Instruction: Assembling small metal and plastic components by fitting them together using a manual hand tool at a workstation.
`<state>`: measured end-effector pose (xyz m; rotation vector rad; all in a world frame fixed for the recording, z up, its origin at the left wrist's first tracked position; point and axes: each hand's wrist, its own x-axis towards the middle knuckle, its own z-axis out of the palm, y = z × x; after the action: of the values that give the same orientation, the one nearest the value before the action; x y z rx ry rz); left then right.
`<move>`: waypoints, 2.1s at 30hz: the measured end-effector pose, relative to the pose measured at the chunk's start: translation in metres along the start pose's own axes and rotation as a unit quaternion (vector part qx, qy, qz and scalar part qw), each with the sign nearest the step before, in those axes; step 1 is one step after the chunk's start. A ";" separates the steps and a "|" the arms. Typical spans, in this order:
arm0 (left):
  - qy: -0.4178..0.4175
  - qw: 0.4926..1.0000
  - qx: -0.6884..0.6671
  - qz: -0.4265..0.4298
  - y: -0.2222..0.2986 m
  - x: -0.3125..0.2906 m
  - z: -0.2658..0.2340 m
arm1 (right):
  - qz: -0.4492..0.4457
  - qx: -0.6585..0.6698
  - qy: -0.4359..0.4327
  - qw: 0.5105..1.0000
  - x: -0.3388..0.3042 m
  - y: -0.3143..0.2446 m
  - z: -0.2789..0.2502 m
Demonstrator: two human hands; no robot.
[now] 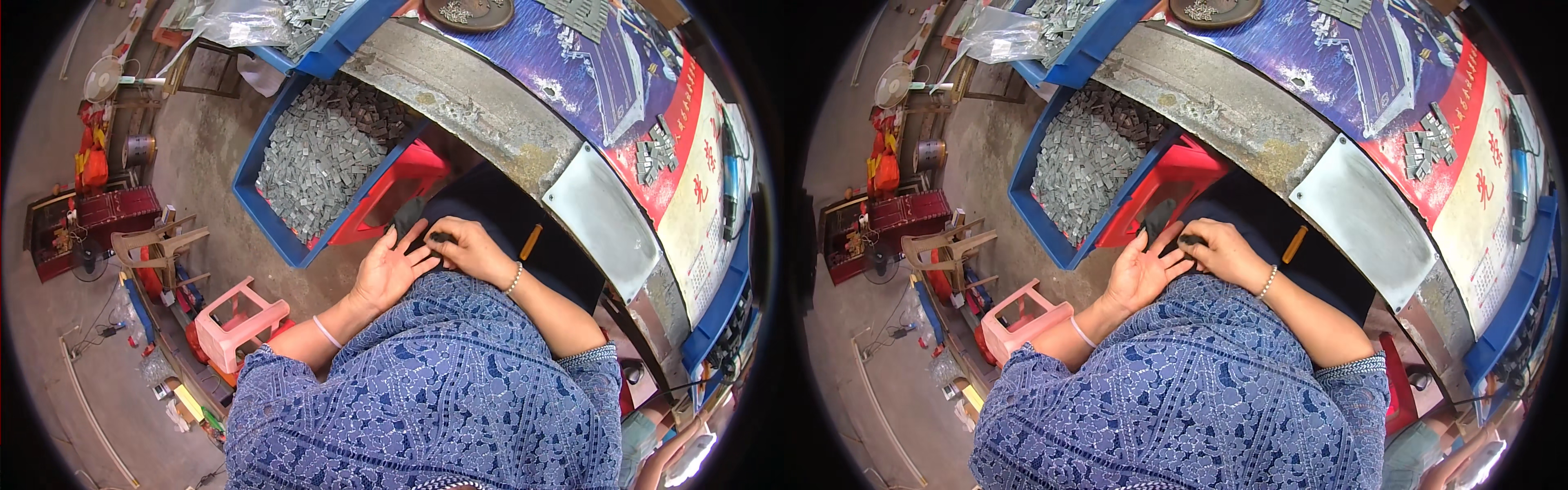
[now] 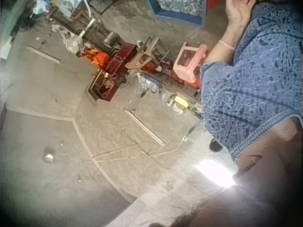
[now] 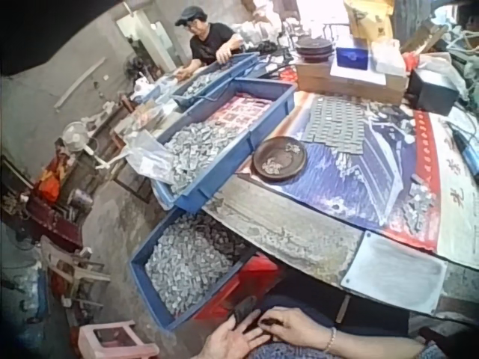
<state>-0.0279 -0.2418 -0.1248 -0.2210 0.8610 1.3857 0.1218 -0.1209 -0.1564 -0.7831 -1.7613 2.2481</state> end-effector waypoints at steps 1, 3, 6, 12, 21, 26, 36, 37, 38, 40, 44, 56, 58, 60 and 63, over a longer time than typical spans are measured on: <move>0.004 0.999 0.038 0.001 0.003 -0.004 -0.002 | 0.073 0.060 -0.018 0.995 0.001 0.003 -0.005; 0.052 0.958 0.274 0.069 0.018 -0.020 -0.008 | 0.067 0.115 -0.027 0.991 -0.001 0.007 -0.014; 0.040 0.652 0.724 0.221 0.042 -0.049 -0.044 | 0.067 0.148 -0.030 0.986 -0.002 0.007 -0.019; -0.093 0.453 0.876 0.138 0.022 -0.079 -0.037 | 0.069 0.178 -0.028 0.981 0.001 0.006 -0.022; -0.186 0.513 0.804 0.235 0.002 -0.027 -0.036 | 0.064 0.225 -0.035 0.972 -0.005 0.009 -0.026; -0.203 0.664 0.660 0.286 -0.009 0.029 -0.001 | 0.045 0.229 -0.016 0.972 -0.005 0.011 -0.028; -0.151 0.914 0.374 0.040 -0.032 0.118 0.009 | 0.018 0.381 0.118 0.917 -0.008 0.020 -0.061; -0.158 0.896 0.413 0.047 -0.029 0.112 0.011 | 0.017 0.375 0.121 0.919 -0.009 0.019 -0.062; -0.163 0.876 0.451 0.053 -0.029 0.102 0.012 | 0.020 0.369 0.122 0.921 -0.010 0.019 -0.061; -0.169 0.827 0.531 0.071 -0.034 0.081 0.016 | 0.026 0.334 0.113 0.935 -0.010 0.015 -0.060; -0.171 0.715 0.672 0.091 -0.036 0.065 0.023 | 0.052 0.255 0.088 0.961 -0.011 0.006 -0.059; -0.148 0.402 0.904 -0.004 0.054 -0.047 0.045 | 0.052 0.371 -0.004 0.927 -0.015 0.015 -0.058; -0.084 0.558 0.810 0.161 0.045 -0.035 0.068 | 0.062 0.399 -0.020 0.915 -0.013 0.011 -0.053; -0.035 0.597 0.770 0.223 0.022 -0.009 0.086 | 0.070 0.426 -0.049 0.900 -0.009 0.014 -0.049; -0.053 0.521 0.805 0.277 -0.001 0.028 0.073 | 0.064 0.456 -0.041 0.887 -0.005 0.024 -0.038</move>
<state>0.0006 -0.1764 -0.0932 1.7010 1.8424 0.5524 0.1493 -0.0979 -0.1835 -0.5801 -0.4879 2.7842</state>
